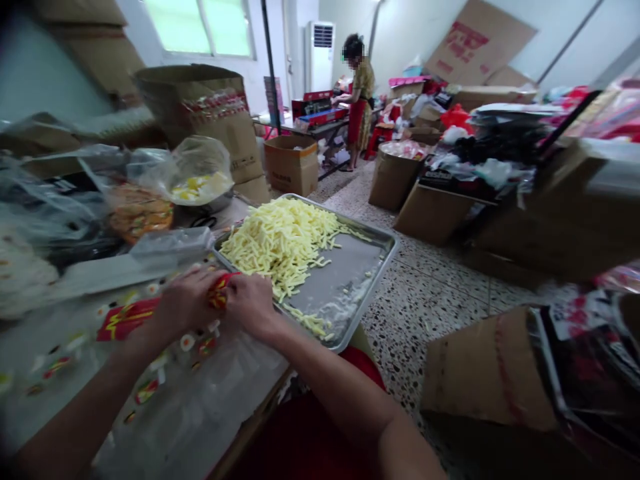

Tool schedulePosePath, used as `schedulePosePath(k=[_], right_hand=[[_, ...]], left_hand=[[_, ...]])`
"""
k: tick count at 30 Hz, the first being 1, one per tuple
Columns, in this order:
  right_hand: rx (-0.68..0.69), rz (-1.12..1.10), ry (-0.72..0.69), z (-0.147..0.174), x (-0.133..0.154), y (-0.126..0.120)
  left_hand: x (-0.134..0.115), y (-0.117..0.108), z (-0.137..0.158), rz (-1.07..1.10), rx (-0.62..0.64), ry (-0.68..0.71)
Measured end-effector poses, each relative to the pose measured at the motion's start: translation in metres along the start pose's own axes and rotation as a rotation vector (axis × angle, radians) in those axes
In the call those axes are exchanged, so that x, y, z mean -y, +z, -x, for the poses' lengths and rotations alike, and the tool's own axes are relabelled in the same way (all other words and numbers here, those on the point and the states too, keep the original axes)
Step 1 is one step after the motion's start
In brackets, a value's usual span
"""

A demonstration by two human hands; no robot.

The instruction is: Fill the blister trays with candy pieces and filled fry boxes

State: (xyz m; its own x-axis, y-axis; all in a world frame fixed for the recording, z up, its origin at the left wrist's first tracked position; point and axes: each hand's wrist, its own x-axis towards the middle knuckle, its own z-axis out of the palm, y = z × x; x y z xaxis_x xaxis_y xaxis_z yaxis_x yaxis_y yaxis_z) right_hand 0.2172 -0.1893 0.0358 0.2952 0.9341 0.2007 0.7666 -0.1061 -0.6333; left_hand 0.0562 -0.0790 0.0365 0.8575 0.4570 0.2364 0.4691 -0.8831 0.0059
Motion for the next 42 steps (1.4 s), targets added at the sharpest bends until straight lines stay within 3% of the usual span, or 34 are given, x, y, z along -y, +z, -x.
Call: schedulePosePath(k=[3, 5, 12, 16, 19, 21, 24, 26, 28, 32, 34, 38, 42], right_hand=[[-0.038, 0.053, 0.08, 0.008, -0.014, -0.009], [-0.043, 0.079, 0.065, 0.015, -0.018, -0.015], [0.114, 0.089, -0.176, 0.046, -0.007, -0.035], [0.196, 0.039, -0.125, 0.055, -0.056, -0.072], [0.18, 0.192, -0.037, 0.037, -0.102, -0.09], [0.212, 0.314, -0.158, 0.017, -0.121, -0.091], [0.388, 0.393, -0.443, -0.012, -0.14, -0.091], [0.468, 0.36, -0.499, -0.022, -0.155, -0.102], [0.436, 0.25, -0.415, -0.025, -0.175, -0.122], [0.181, 0.038, -0.158, -0.013, -0.202, -0.146], [0.182, 0.053, -0.18, -0.007, -0.203, -0.141], [0.34, 0.086, -0.377, -0.013, -0.203, -0.131], [0.02, -0.061, -0.256, -0.03, -0.221, -0.157]], left_hand=[[0.018, -0.001, 0.017, -0.052, 0.005, -0.058], [0.017, -0.003, 0.024, -0.062, 0.004, -0.112], [-0.064, 0.0, 0.012, 0.133, -0.039, -0.041], [-0.068, 0.011, 0.011, 0.218, -0.037, -0.198], [-0.066, 0.014, 0.008, 0.299, -0.004, -0.25], [-0.077, 0.011, 0.001, 0.312, 0.017, -0.239], [-0.098, -0.003, -0.011, 0.25, -0.051, -0.232], [-0.105, -0.012, -0.013, 0.204, -0.126, -0.277], [-0.104, -0.016, -0.011, 0.214, -0.157, -0.331], [-0.104, -0.007, -0.018, 0.291, -0.136, -0.369], [-0.112, -0.001, -0.029, 0.301, -0.129, -0.316], [-0.123, 0.0, -0.043, 0.259, -0.144, -0.24], [-0.111, -0.001, -0.034, 0.264, -0.082, -0.316]])
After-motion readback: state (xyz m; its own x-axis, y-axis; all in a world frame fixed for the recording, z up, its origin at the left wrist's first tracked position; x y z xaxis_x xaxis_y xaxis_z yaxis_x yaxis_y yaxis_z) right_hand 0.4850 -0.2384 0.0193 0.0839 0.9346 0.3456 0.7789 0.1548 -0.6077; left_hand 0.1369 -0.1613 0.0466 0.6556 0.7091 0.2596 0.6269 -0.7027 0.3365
